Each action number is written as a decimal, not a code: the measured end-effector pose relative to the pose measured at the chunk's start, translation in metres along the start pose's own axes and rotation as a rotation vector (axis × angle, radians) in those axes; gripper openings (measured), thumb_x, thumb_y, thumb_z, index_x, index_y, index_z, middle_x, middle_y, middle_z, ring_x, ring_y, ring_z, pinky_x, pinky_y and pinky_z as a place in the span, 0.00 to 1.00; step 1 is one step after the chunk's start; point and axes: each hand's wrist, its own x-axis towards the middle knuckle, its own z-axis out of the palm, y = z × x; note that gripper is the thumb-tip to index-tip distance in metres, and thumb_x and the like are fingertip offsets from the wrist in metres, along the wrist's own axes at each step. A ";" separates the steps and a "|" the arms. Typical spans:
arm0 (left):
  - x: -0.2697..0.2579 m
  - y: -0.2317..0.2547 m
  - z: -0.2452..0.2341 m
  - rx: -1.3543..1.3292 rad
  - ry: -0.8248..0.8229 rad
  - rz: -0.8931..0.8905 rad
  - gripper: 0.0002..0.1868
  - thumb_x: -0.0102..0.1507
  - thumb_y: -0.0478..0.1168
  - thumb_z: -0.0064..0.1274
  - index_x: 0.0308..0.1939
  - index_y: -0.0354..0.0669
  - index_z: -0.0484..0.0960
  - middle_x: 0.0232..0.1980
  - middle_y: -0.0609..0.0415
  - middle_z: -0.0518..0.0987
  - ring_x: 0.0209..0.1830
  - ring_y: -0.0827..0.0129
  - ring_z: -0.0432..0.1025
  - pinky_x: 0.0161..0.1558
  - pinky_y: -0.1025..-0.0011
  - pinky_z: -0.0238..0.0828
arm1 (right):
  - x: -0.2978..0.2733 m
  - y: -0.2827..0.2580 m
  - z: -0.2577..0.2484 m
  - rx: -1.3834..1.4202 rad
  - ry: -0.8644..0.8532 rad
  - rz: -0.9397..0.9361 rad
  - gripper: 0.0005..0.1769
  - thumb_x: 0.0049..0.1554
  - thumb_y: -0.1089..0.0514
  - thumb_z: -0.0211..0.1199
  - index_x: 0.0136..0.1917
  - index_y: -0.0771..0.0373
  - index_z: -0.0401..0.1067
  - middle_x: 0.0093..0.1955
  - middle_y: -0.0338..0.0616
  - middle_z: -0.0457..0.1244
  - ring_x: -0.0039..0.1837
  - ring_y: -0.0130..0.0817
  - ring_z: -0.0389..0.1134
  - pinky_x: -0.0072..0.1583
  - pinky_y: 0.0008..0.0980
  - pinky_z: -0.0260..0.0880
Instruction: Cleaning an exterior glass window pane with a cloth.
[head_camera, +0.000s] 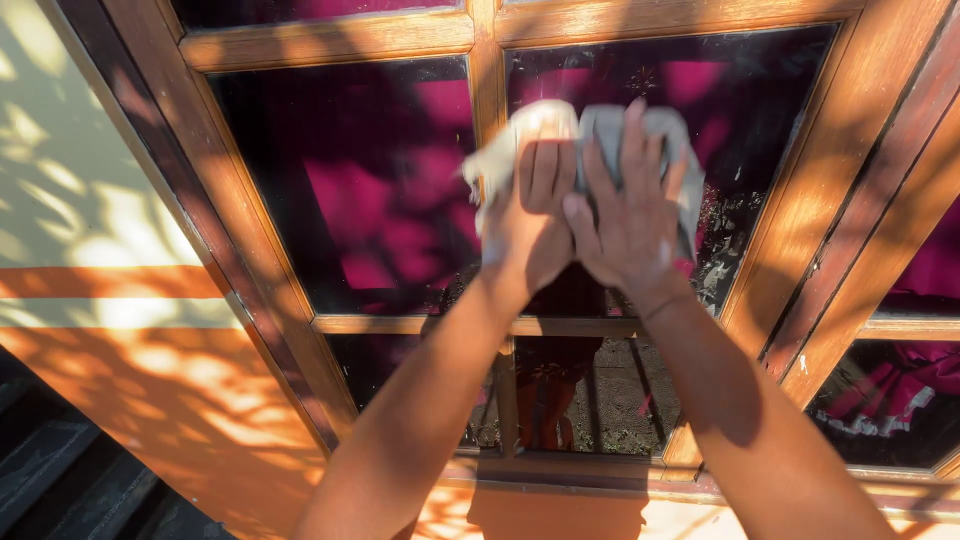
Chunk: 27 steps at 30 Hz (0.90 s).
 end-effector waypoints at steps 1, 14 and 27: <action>0.014 -0.005 -0.004 -0.002 -0.001 0.001 0.36 0.63 0.42 0.46 0.74 0.29 0.63 0.74 0.36 0.62 0.78 0.42 0.55 0.71 0.54 0.55 | 0.017 0.006 -0.003 -0.002 -0.001 0.002 0.34 0.71 0.39 0.46 0.77 0.66 0.67 0.85 0.71 0.38 0.81 0.71 0.48 0.80 0.72 0.35; 0.004 -0.009 0.021 0.238 0.260 0.124 0.39 0.68 0.55 0.53 0.76 0.35 0.64 0.77 0.41 0.61 0.79 0.48 0.57 0.73 0.55 0.61 | -0.007 0.016 0.026 -0.169 0.052 0.062 0.40 0.71 0.32 0.41 0.81 0.64 0.62 0.86 0.65 0.42 0.80 0.66 0.51 0.78 0.69 0.37; -0.162 0.036 0.106 0.079 0.055 -0.078 0.36 0.67 0.53 0.50 0.73 0.32 0.66 0.76 0.38 0.60 0.76 0.43 0.60 0.66 0.45 0.67 | -0.158 -0.007 0.037 -0.035 -0.205 0.119 0.41 0.59 0.33 0.50 0.69 0.69 0.67 0.79 0.66 0.50 0.64 0.58 0.61 0.75 0.68 0.42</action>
